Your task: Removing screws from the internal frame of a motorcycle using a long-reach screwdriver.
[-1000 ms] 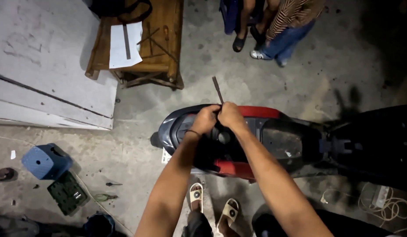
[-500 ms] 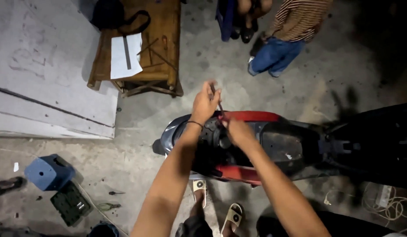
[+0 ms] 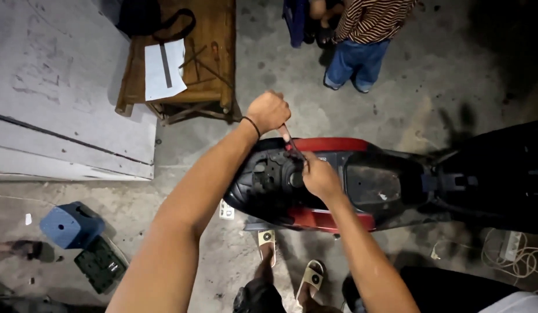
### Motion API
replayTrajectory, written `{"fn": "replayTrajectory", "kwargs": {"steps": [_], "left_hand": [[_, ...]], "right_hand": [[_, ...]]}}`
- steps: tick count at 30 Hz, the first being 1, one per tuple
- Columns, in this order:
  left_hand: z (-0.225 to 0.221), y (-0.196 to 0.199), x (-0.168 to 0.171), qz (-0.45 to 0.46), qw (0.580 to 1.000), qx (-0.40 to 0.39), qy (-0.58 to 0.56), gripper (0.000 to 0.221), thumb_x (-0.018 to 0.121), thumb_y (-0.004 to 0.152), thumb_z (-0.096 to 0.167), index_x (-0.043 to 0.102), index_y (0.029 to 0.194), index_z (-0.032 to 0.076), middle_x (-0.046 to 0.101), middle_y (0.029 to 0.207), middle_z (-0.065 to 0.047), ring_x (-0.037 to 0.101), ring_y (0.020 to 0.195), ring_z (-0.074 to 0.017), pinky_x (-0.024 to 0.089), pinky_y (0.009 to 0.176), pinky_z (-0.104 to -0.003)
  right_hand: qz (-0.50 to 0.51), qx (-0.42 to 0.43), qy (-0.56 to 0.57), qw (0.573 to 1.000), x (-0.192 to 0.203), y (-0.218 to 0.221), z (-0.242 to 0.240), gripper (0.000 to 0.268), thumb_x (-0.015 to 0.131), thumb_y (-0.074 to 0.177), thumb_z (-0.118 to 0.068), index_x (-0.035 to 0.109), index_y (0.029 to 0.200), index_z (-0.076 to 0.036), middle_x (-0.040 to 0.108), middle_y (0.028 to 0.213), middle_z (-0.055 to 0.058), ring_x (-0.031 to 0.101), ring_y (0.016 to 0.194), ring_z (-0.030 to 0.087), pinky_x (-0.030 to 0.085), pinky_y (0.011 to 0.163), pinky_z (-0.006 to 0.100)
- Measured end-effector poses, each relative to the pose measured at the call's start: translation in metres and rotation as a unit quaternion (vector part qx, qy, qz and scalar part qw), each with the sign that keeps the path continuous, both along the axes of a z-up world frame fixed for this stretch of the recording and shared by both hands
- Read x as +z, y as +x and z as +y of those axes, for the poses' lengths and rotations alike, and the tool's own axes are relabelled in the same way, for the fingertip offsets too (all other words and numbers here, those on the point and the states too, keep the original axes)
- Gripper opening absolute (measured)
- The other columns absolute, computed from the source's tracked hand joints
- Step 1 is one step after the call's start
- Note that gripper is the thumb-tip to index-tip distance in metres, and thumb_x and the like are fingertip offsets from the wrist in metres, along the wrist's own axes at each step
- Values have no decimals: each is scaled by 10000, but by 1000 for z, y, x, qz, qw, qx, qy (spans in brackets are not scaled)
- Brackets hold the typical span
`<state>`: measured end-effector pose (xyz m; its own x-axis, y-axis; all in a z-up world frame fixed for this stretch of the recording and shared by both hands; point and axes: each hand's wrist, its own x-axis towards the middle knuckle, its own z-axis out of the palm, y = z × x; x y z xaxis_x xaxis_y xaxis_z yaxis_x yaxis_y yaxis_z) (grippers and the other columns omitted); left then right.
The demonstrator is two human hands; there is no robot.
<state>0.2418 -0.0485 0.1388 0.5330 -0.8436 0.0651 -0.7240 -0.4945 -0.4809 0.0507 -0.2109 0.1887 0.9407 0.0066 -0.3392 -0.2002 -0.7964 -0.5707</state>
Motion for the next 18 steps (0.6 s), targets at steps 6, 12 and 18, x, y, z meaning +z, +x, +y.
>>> {"fn": "replayTrajectory", "kwargs": {"steps": [6, 12, 18], "left_hand": [[-1, 5, 13, 55, 996, 9, 66, 771, 442, 642, 992, 733, 741, 285, 714, 694, 50, 638, 736, -208, 487, 708, -447], [2, -8, 32, 77, 995, 11, 70, 859, 368, 664, 1016, 750, 838, 266, 761, 787, 42, 671, 774, -191, 509, 734, -440], [-3, -3, 21, 87, 994, 31, 57, 757, 443, 661, 981, 732, 792, 294, 740, 748, 54, 690, 745, -180, 554, 659, -433]], "right_hand": [[-5, -8, 40, 999, -12, 14, -6, 408, 504, 1014, -257, 673, 1378, -183, 729, 1182, 239, 650, 1164, 458, 515, 1016, 561], [-11, -2, 39, 999, -32, 17, -16, 378, 535, 994, -278, 718, 1317, -207, 745, 1146, 204, 660, 1139, 447, 545, 979, 556], [-4, 22, 40, 999, -35, 22, -24, 372, 548, 987, -256, 724, 1298, -153, 733, 1151, 227, 671, 1131, 426, 569, 948, 531]]}}
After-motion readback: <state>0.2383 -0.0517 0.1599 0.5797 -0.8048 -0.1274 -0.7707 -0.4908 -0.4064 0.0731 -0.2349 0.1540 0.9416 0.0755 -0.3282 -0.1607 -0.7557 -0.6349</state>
